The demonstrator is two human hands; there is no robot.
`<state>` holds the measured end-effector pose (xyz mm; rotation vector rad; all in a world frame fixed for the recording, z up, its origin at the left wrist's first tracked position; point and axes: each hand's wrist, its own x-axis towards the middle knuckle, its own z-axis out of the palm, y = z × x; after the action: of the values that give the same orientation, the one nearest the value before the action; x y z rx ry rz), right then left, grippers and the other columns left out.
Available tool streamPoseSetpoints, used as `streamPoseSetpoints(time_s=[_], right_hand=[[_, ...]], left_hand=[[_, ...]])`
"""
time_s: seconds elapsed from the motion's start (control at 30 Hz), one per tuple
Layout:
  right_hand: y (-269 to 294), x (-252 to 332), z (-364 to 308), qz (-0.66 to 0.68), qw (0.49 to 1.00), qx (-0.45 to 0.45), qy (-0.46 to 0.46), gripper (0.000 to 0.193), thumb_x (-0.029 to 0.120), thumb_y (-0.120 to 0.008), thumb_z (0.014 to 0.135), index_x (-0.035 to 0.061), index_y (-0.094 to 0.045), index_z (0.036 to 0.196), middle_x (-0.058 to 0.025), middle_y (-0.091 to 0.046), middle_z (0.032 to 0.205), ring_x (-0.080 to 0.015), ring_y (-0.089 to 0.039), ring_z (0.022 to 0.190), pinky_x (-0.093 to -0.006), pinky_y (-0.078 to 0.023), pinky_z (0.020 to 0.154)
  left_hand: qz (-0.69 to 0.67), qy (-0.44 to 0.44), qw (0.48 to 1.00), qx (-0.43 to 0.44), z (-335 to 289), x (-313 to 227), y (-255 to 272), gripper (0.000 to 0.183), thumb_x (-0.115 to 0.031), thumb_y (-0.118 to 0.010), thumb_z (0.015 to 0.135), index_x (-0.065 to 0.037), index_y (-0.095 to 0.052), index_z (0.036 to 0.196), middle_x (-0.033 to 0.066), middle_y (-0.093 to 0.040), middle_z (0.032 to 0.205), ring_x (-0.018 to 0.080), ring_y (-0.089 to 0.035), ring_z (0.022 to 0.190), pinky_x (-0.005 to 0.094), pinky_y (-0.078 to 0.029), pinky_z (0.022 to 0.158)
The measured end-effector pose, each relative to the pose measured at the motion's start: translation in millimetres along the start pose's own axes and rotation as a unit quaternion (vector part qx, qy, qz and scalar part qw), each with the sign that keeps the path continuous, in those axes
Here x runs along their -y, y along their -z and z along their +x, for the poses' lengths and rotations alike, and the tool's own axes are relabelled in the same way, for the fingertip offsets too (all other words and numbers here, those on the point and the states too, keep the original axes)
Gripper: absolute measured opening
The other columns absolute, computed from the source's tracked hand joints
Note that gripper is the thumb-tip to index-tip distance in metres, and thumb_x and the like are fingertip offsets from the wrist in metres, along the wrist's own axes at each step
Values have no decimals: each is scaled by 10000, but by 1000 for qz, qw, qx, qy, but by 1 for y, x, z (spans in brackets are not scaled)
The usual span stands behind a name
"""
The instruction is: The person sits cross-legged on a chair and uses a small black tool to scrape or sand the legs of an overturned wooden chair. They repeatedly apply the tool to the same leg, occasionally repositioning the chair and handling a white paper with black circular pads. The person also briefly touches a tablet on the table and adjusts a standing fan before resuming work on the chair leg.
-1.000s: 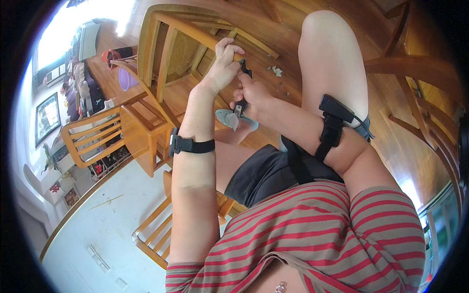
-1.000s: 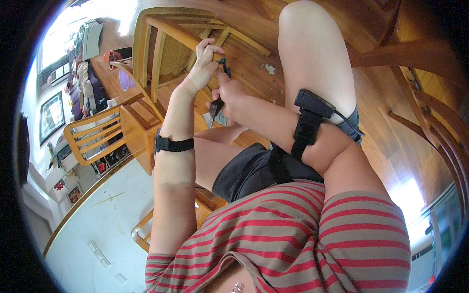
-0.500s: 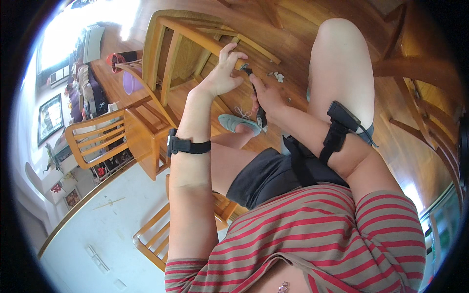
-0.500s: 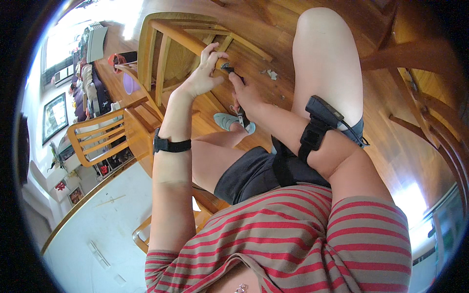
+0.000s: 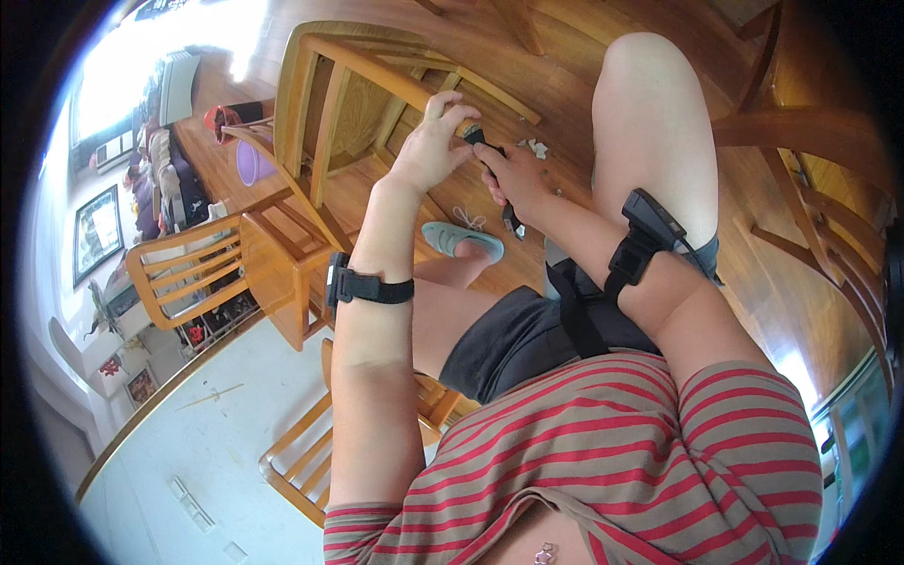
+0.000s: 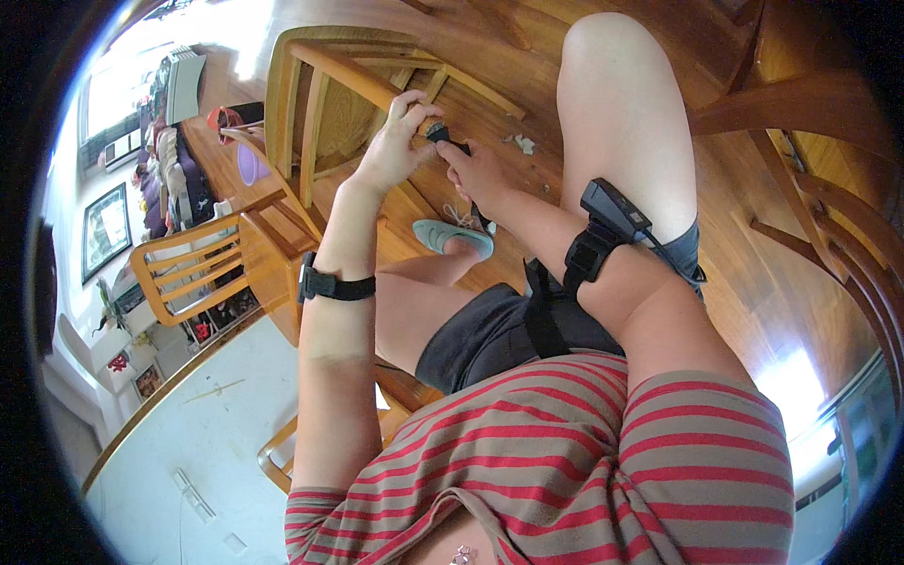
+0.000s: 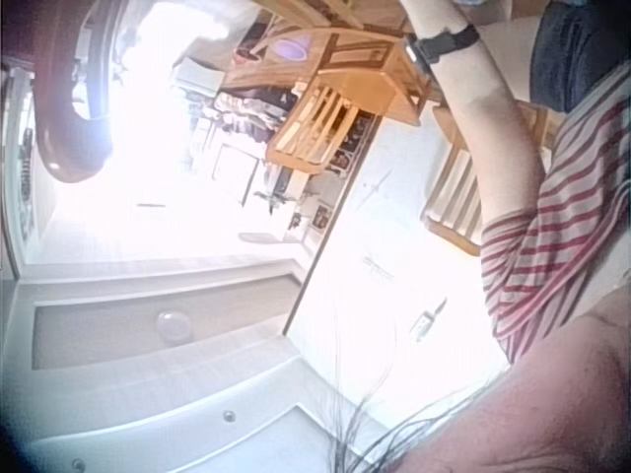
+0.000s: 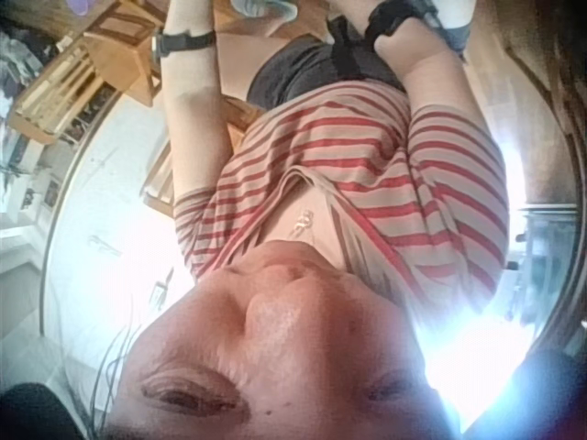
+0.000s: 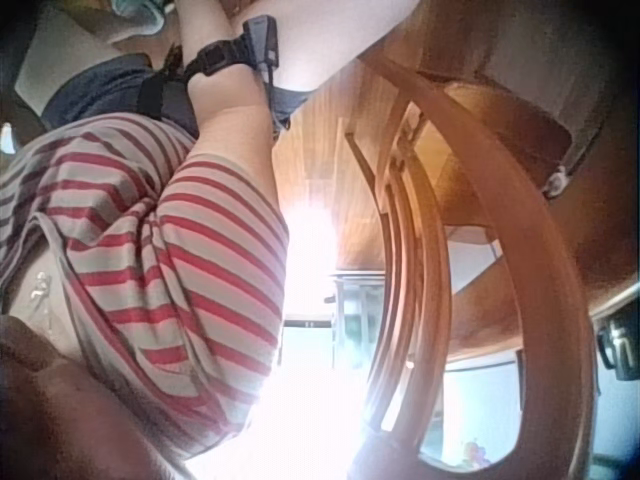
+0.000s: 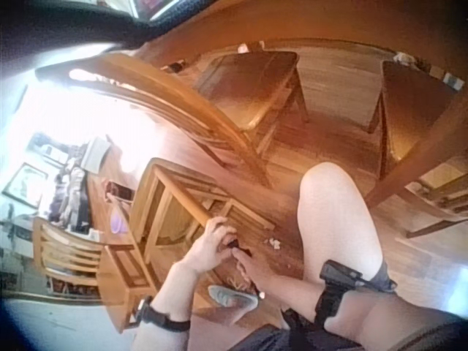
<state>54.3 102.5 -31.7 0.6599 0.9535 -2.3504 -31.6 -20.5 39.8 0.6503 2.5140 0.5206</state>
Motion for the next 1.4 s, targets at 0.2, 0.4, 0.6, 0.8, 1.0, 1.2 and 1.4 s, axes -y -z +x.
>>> streamPoseSetpoints(time_s=[0.2, 0.4, 0.6, 0.8, 1.0, 1.2, 1.4], right_hand=[[0, -6, 6, -79, 994, -49, 63, 314, 331, -608, 875, 74, -486, 742, 13, -458, 552, -72, -406, 428, -234, -298, 380], [4, -14, 19, -229, 954, -95, 170, 312, 341, -613, 869, 47, -547, 791, 11, -497, 602, -81, -447, 533, -258, -344, 477], [11, -9, 18, -303, 921, -94, 227, 343, 362, -625, 847, 26, -559, 820, -61, -540, 620, -171, -528, 580, -326, -394, 524], [22, 5, 20, -478, 824, -119, 282, 343, 391, -659, 795, 67, -592, 888, -154, -563, 638, -271, -572, 583, -370, -427, 538], [29, 8, 25, -401, 876, -50, 262, 340, 379, -656, 791, 50, -621, 871, -145, -614, 688, -320, -606, 651, -393, -450, 585], [28, 7, 33, -333, 919, -4, 209, 347, 370, -655, 791, 38, -638, 889, -133, -598, 666, -287, -593, 619, -378, -440, 589], [26, 32, 24, -515, 828, -36, 221, 381, 441, -604, 813, 68, -646, 883, -172, -617, 721, -344, -606, 687, -429, -450, 600]], left_hand=[[47, -72, 995, -55, 7, 7, -4, 429, 20, -673, 694, -145, -581, 1079, 58, -514, 1170, 304, -567, 1003, 383, -495, 819], [27, -65, 995, -69, 8, 10, -9, 407, 28, -674, 693, -140, -588, 1053, 66, -524, 1135, 312, -553, 1024, 381, -489, 823], [19, -53, 996, -72, 9, 11, -12, 383, 13, -692, 692, -135, -584, 1028, 67, -514, 1105, 312, -558, 984, 387, -483, 804], [37, -49, 995, -80, 6, 1, -12, 378, -27, -704, 707, -128, -569, 1046, 73, -493, 1094, 297, -568, 946, 378, -487, 784], [-17, -17, 1000, 19, 4, -5, 3, 384, -75, -665, 758, -84, -524, 1115, 100, -416, 1176, 268, -583, 924, 361, -490, 817], [-64, -21, 997, 34, 6, 1, 1, 375, -87, -630, 774, -75, -502, 1126, 124, -403, 1182, 307, -441, 1125, 353, -396, 952], [-33, -39, 999, 8, 6, 4, -6, 350, -92, -580, 783, -43, -491, 1118, 159, -394, 1169, 333, -423, 1129, 361, -387, 962]])
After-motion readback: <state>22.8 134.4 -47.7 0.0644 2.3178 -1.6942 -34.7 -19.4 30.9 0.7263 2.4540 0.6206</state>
